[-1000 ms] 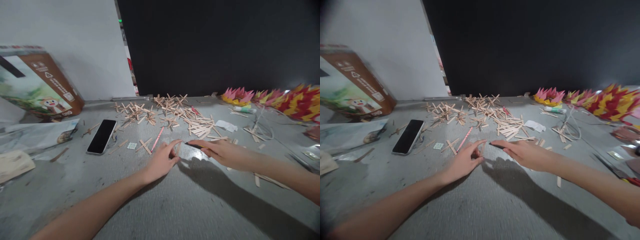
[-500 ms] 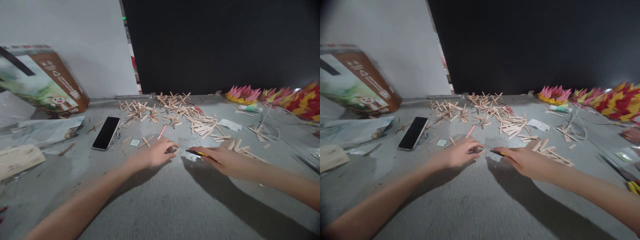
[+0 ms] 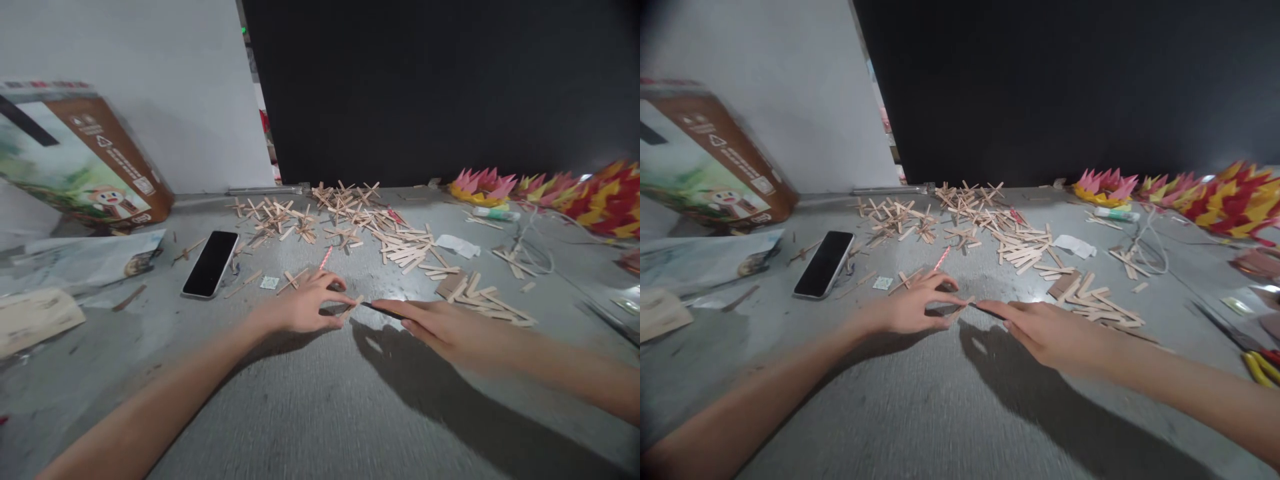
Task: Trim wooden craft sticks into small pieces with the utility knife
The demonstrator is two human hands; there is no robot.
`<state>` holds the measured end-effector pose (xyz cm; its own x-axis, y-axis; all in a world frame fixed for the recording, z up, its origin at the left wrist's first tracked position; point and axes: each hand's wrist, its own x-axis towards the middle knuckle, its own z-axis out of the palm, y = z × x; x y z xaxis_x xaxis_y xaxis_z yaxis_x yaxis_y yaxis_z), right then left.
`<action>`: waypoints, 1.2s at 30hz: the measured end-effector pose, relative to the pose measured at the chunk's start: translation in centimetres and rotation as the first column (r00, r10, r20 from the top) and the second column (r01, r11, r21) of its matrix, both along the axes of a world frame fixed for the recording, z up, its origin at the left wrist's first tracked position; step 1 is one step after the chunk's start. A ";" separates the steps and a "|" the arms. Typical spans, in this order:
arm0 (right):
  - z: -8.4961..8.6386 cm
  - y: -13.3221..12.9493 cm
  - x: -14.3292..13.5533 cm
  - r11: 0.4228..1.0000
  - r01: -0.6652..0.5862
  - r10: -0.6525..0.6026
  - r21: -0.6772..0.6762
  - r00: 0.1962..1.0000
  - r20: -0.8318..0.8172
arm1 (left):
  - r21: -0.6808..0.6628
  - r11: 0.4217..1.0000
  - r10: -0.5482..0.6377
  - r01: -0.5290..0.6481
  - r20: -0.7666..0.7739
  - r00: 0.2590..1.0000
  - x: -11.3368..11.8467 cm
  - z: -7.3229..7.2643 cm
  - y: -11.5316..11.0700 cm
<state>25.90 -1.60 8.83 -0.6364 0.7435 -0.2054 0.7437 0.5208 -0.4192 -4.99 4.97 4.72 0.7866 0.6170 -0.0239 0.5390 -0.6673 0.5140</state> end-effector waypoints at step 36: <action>-3.8 -0.2 -2.2 0.975 -0.024 -0.056 0.223 0.936 0.348 | 0.098 0.992 0.059 -0.074 0.147 0.987 1.3 -2.3 -1.0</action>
<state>23.74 -1.78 5.01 -0.5414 0.8049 -0.2430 0.8307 0.5567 -0.0069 -3.70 3.96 2.38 0.7346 0.6611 0.1527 0.5096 -0.6861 0.5192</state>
